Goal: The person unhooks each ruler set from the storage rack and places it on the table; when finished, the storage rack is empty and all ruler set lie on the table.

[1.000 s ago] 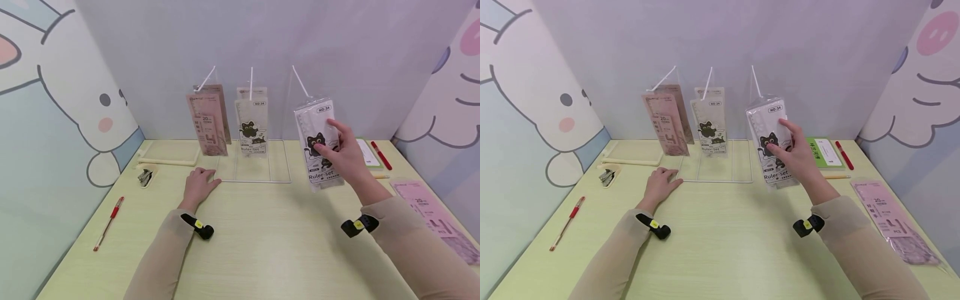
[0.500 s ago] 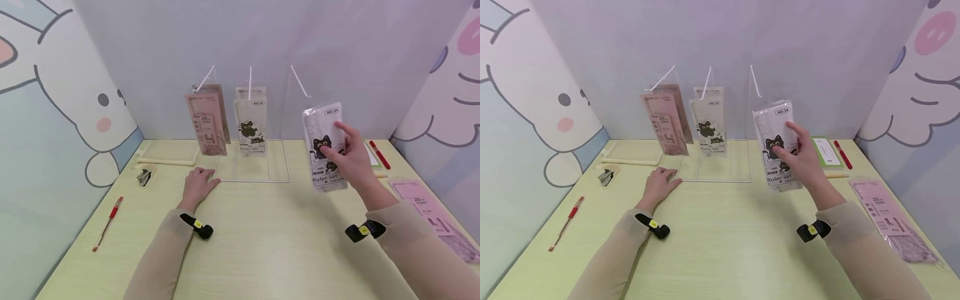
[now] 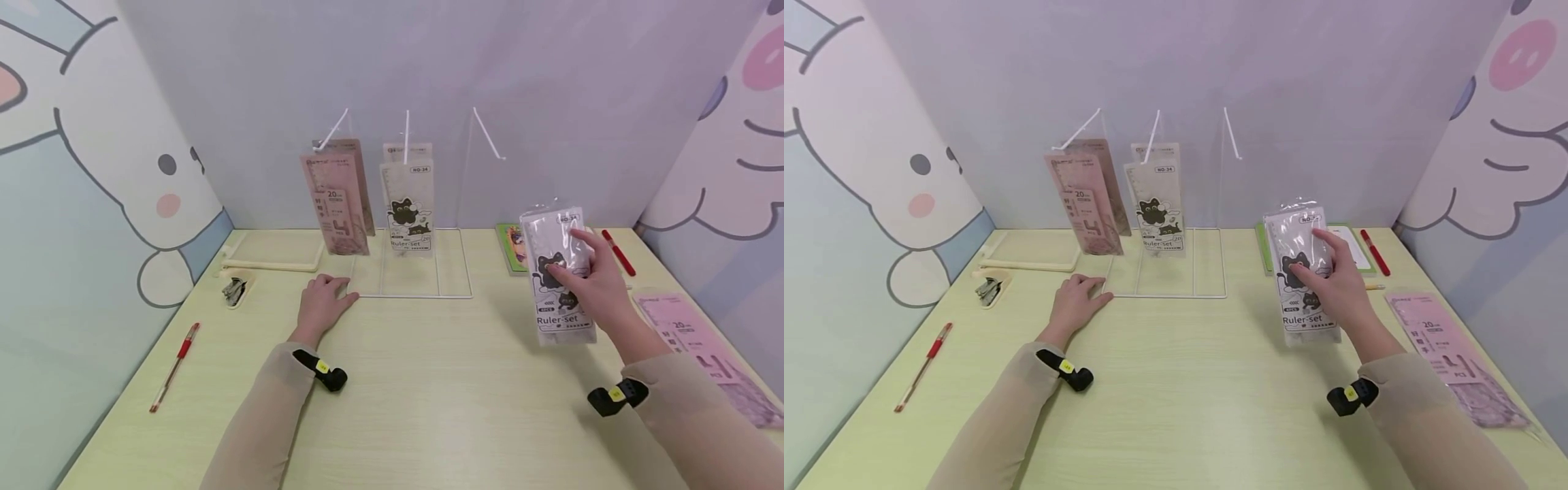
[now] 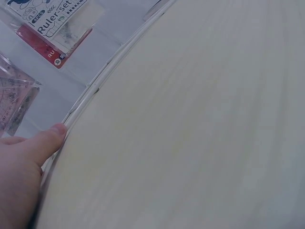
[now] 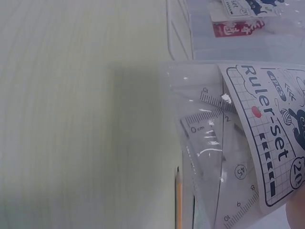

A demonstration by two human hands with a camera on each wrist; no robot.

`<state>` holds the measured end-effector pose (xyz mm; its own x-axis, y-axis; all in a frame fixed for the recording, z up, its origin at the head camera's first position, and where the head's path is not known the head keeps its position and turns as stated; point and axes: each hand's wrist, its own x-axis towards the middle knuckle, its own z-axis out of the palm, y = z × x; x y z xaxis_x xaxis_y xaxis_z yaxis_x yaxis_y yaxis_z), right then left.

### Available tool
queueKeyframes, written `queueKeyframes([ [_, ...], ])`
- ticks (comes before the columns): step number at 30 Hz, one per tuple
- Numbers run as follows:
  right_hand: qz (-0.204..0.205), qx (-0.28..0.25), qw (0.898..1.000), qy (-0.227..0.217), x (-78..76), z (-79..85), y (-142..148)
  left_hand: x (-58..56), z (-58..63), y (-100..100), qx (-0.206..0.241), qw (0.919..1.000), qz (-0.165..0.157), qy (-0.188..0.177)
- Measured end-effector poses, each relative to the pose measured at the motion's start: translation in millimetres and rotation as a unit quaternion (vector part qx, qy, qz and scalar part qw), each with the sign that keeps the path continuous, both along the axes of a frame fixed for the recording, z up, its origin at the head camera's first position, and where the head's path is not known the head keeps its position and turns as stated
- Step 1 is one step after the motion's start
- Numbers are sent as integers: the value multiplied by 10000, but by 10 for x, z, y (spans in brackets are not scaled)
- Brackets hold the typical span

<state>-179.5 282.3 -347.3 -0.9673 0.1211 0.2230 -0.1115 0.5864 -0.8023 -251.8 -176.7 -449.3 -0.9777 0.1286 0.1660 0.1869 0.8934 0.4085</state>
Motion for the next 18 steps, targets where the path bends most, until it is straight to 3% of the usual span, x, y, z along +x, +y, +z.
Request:
queueKeyframes([
  [18,-21,852,9868,-1374,109,-379,411,-7,-15,-9,26,10000,11,55],
])
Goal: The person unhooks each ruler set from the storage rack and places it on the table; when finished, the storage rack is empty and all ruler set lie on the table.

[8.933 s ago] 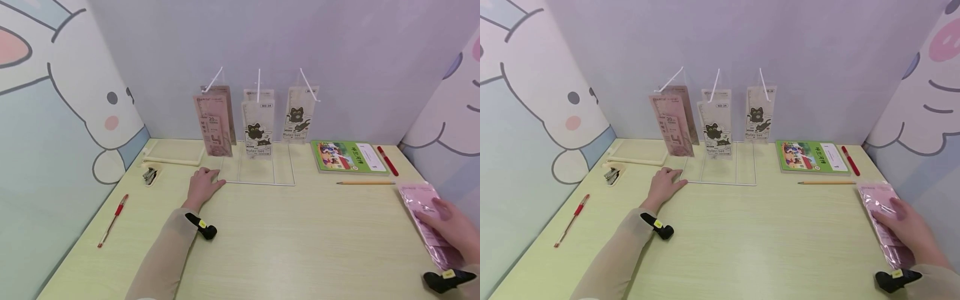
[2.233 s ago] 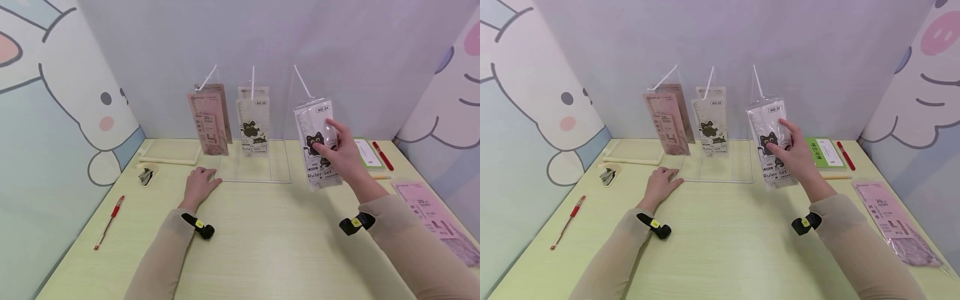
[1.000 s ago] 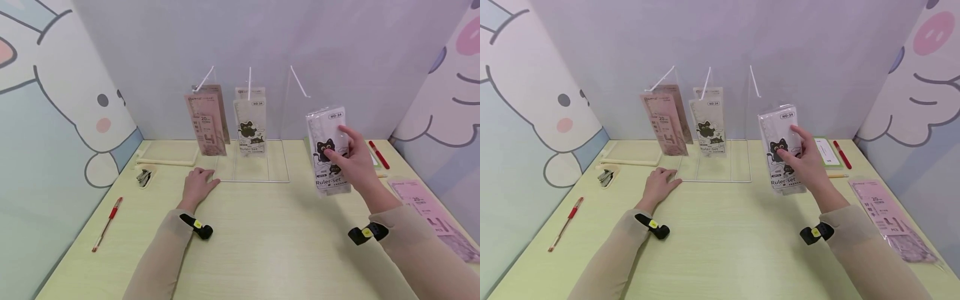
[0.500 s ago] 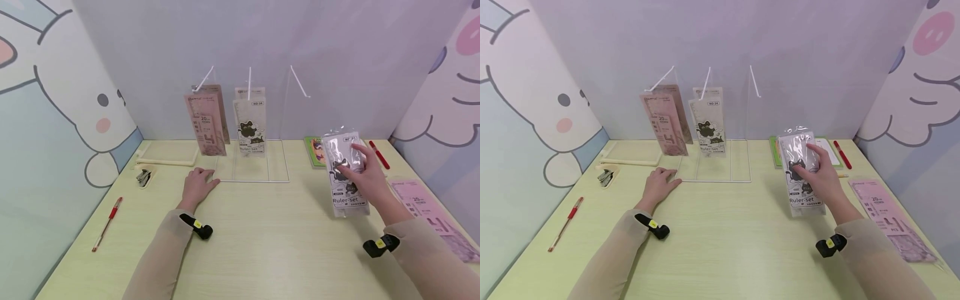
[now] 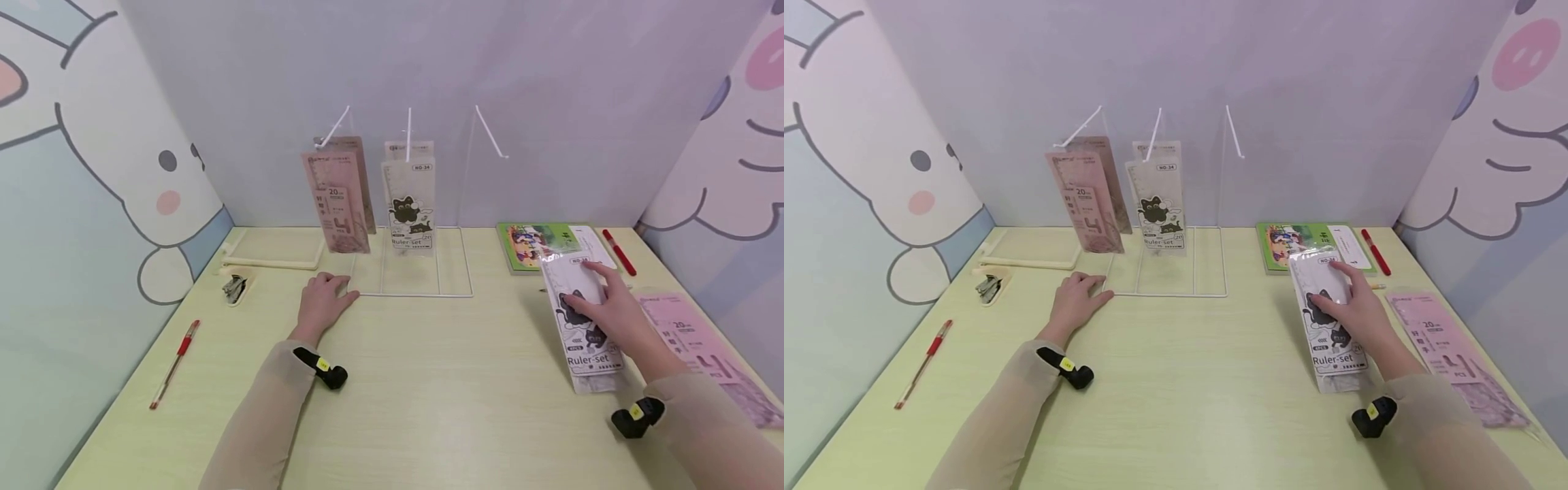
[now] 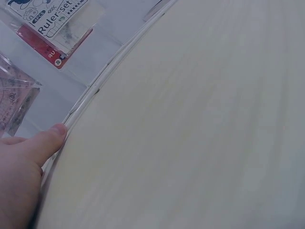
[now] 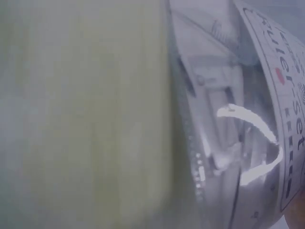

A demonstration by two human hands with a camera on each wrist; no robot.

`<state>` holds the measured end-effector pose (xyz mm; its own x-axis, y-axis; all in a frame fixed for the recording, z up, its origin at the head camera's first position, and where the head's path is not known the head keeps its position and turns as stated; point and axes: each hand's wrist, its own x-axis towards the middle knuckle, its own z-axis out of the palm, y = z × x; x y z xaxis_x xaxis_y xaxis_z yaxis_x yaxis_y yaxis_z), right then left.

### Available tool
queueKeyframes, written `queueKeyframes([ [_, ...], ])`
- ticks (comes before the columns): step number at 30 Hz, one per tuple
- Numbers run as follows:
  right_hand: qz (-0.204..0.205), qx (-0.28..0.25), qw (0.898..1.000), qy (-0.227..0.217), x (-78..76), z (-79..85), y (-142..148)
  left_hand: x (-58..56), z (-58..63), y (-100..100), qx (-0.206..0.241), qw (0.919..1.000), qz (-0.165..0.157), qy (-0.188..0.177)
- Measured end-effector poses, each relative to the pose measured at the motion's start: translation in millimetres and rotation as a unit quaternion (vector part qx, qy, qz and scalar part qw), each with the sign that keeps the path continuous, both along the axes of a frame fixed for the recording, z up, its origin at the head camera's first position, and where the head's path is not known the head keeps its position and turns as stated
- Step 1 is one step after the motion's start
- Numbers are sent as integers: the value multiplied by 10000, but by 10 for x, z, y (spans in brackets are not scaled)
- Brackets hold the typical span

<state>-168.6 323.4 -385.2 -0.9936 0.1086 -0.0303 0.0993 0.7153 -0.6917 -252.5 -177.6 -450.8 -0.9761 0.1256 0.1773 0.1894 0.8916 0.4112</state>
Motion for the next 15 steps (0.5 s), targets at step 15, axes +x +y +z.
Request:
queueKeyframes([
  [15,238,354,9988,-227,142,-165,258,0,2,-6,-10,10000,-17,20],
])
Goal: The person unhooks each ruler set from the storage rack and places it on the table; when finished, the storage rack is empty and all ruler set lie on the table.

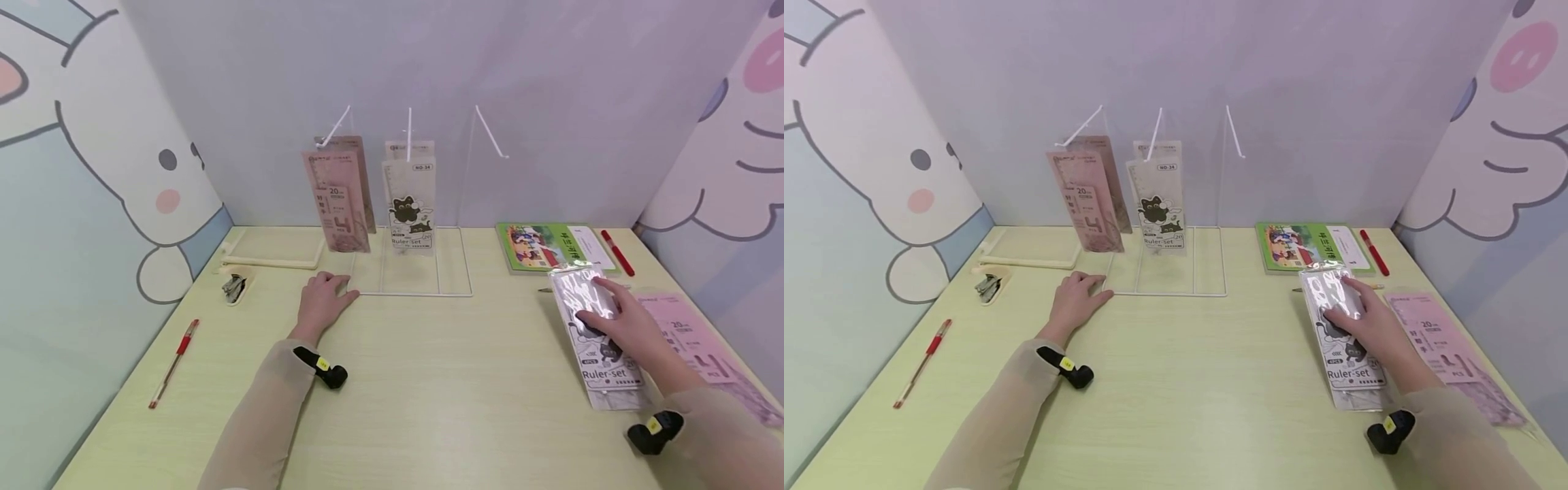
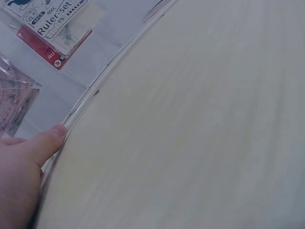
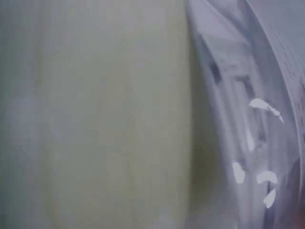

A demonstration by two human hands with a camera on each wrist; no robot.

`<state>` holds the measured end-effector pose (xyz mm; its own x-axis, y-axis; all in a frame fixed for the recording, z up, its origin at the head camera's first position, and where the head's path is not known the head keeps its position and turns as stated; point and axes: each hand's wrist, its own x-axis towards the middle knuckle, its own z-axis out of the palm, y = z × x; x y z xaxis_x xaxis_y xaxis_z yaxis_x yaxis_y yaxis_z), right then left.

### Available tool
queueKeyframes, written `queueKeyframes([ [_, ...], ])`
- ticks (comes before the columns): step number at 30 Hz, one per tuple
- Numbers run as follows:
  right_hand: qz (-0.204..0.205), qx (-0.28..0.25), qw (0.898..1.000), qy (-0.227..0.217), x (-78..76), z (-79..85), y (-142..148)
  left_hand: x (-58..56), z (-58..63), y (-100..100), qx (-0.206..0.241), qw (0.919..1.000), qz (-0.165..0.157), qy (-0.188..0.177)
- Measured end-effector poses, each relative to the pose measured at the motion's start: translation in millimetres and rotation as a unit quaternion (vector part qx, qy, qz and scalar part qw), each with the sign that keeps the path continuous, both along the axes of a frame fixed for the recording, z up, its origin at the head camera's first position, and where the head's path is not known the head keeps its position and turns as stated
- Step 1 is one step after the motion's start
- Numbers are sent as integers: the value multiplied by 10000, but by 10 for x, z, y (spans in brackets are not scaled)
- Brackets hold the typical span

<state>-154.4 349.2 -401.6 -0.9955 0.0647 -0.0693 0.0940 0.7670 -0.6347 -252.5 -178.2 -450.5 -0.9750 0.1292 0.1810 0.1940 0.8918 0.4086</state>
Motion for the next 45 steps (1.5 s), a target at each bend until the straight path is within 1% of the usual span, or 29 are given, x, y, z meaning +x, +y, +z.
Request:
queueKeyframes([
  [7,242,381,9989,138,62,-76,128,-3,-19,2,-5,10000,-13,-1],
  [13,501,585,9970,106,96,-96,232,-5,-11,2,5,10000,4,-33],
  [16,564,680,9961,18,111,-109,270,-10,-11,3,-21,10000,17,-56],
  [21,558,961,9935,-265,129,-130,324,-17,-8,10,-11,10000,16,-43],
  [25,590,1131,9910,-405,121,-133,362,-16,-6,12,-9,10000,12,-37],
  [32,711,1519,9850,-395,99,-148,492,1,6,7,-35,10000,27,-82],
  [36,708,1651,9822,-557,109,-140,536,7,18,0,-30,10000,1,-17],
  [40,707,1724,9799,-707,120,-121,541,-3,2,-8,-30,10000,-2,0],
  [45,805,1777,9779,-753,121,-101,537,-16,-19,-7,-58,10000,-19,11],
])
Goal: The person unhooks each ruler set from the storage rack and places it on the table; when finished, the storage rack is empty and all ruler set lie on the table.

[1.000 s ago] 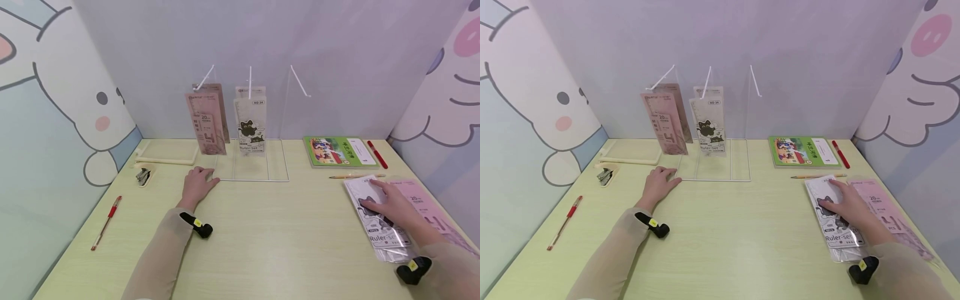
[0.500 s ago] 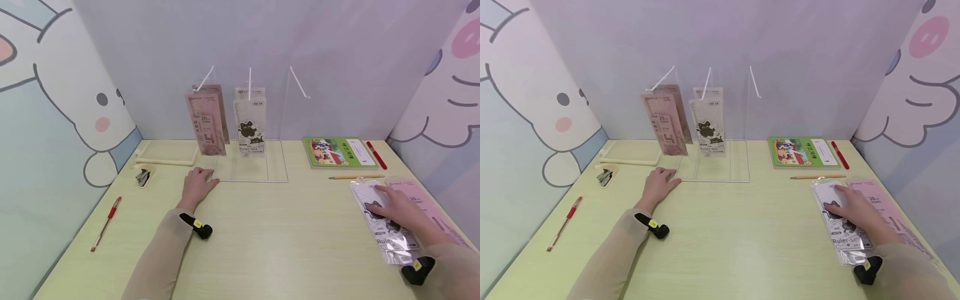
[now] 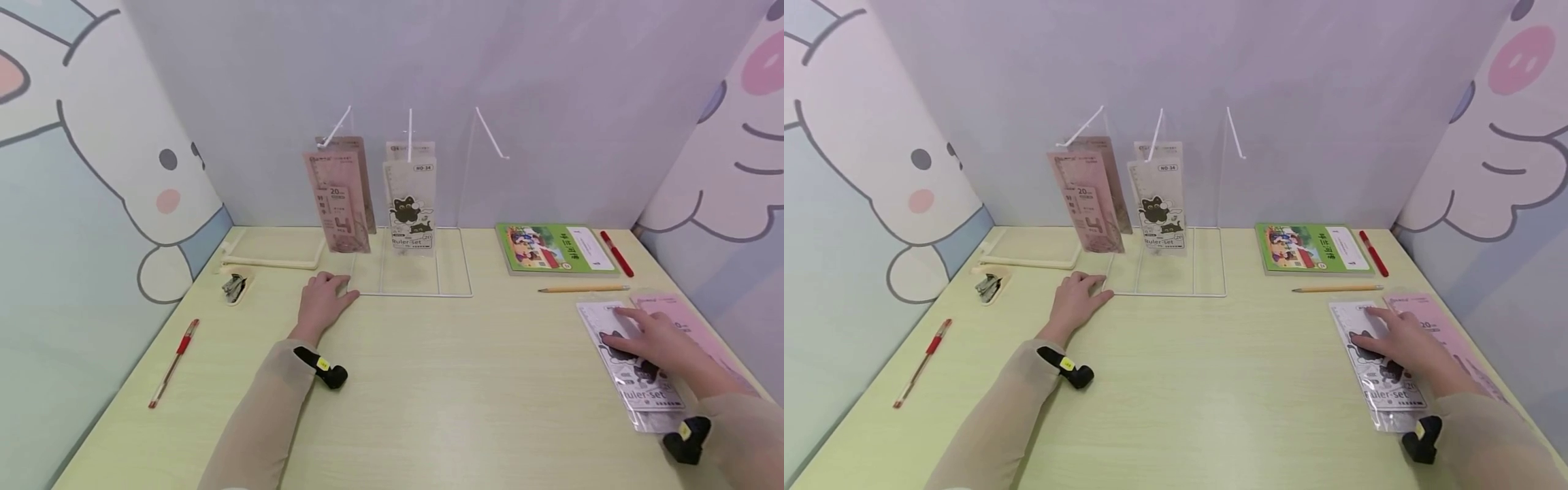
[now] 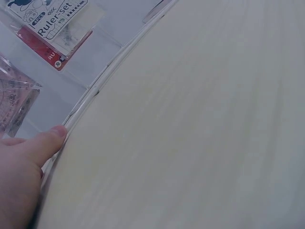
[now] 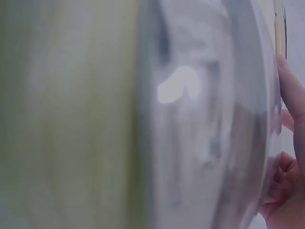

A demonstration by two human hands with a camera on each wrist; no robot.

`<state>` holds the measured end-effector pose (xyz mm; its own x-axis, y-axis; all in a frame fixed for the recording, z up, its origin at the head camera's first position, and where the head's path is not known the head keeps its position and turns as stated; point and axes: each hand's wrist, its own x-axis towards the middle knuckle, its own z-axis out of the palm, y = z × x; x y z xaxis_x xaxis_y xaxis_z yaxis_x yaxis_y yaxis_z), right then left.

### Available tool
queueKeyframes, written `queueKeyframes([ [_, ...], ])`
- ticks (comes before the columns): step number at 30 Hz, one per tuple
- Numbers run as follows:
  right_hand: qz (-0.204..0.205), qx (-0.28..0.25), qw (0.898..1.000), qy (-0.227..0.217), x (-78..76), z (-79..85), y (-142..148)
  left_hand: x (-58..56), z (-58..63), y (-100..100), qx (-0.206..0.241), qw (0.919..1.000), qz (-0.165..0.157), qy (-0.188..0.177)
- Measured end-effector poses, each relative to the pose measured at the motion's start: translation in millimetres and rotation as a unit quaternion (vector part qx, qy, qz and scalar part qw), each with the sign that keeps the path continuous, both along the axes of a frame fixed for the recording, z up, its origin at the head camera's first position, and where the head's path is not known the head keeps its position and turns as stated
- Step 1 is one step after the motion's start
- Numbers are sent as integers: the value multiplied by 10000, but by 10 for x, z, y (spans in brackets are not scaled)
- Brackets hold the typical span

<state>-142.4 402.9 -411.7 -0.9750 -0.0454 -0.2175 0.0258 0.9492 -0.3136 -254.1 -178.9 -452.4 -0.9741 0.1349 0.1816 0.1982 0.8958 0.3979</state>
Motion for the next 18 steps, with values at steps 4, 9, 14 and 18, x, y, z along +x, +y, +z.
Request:
queueKeyframes([
  [4,36,-68,9999,-90,-6,4,12,-2,1,6,6,10000,-16,20],
  [9,85,-33,9999,-127,-35,47,27,5,4,12,-1,10000,-11,4],
  [14,117,146,9993,330,-105,163,-5,13,12,14,36,10000,-7,-7],
  [18,-43,-228,9995,234,-206,240,-111,14,11,10,27,10000,9,-8],
])
